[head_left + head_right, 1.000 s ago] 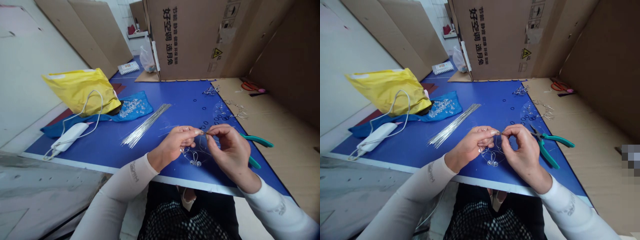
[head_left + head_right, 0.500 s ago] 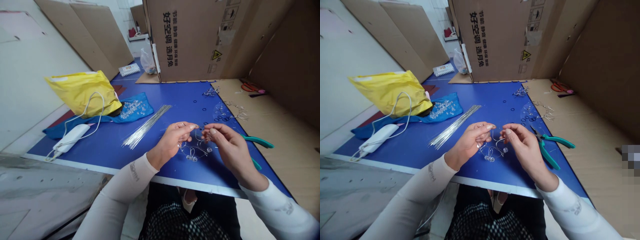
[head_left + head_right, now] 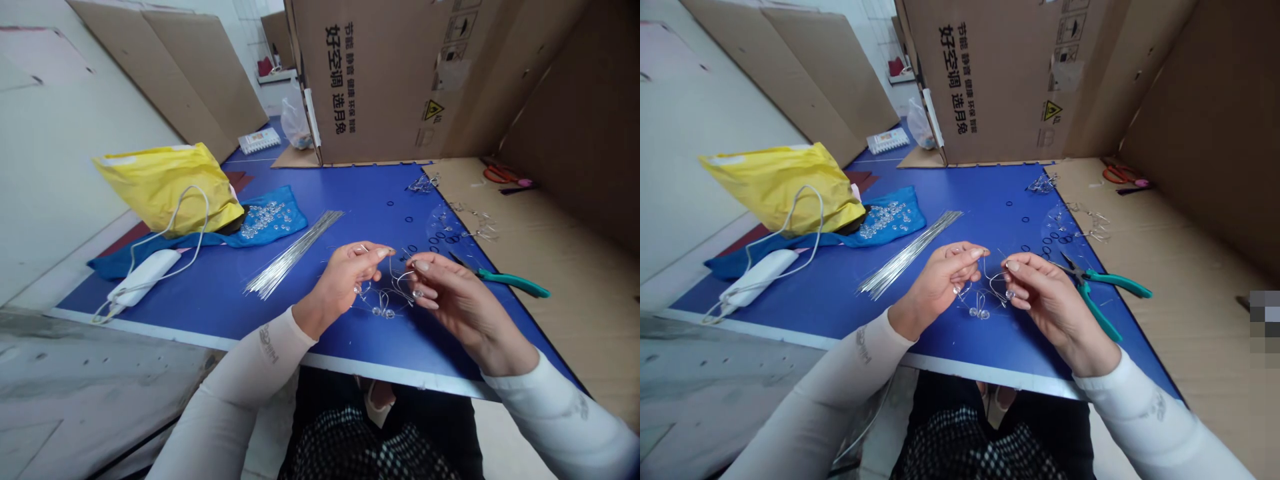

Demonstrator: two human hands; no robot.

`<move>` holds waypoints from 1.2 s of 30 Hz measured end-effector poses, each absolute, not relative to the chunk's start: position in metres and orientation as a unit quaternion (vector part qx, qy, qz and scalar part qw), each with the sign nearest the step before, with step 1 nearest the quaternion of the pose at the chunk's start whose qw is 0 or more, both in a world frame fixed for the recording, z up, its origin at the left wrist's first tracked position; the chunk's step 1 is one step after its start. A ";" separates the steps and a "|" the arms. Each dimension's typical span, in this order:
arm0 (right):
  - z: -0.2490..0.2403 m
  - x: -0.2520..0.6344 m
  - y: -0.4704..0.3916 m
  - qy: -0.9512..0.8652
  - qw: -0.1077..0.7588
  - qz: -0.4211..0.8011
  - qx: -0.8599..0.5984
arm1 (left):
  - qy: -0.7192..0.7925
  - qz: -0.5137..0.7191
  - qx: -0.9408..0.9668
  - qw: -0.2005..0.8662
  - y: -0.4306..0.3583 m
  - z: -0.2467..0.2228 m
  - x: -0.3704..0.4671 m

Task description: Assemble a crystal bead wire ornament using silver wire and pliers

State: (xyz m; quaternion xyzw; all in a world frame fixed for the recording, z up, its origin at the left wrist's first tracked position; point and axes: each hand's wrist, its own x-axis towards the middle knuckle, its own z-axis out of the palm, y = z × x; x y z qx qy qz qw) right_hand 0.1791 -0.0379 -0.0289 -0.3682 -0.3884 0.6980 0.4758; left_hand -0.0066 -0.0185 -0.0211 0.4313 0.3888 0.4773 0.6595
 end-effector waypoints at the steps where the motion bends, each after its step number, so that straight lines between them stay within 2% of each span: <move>1: -0.028 0.179 -0.038 -0.385 0.479 0.699 -0.367 | 0.387 0.473 0.430 0.665 -0.019 -0.021 -0.007; 8: -0.028 0.173 -0.044 -0.430 0.532 0.628 -0.373 | 0.372 0.428 0.414 0.712 -0.019 -0.021 -0.007; 14: -0.038 0.174 -0.051 -0.537 0.557 0.475 -0.419 | 0.375 0.389 0.403 0.739 -0.019 -0.016 -0.008; 20: -0.034 0.172 -0.054 -0.575 0.563 0.408 -0.431 | 0.372 0.408 0.448 0.703 -0.023 -0.013 -0.008; 30: -0.040 0.176 -0.050 -0.570 0.550 0.435 -0.428 | 0.413 0.457 0.512 0.599 -0.023 -0.017 -0.006; 36: -0.036 0.174 -0.046 -0.488 0.537 0.571 -0.384 | 0.408 0.472 0.519 0.585 -0.024 -0.013 -0.007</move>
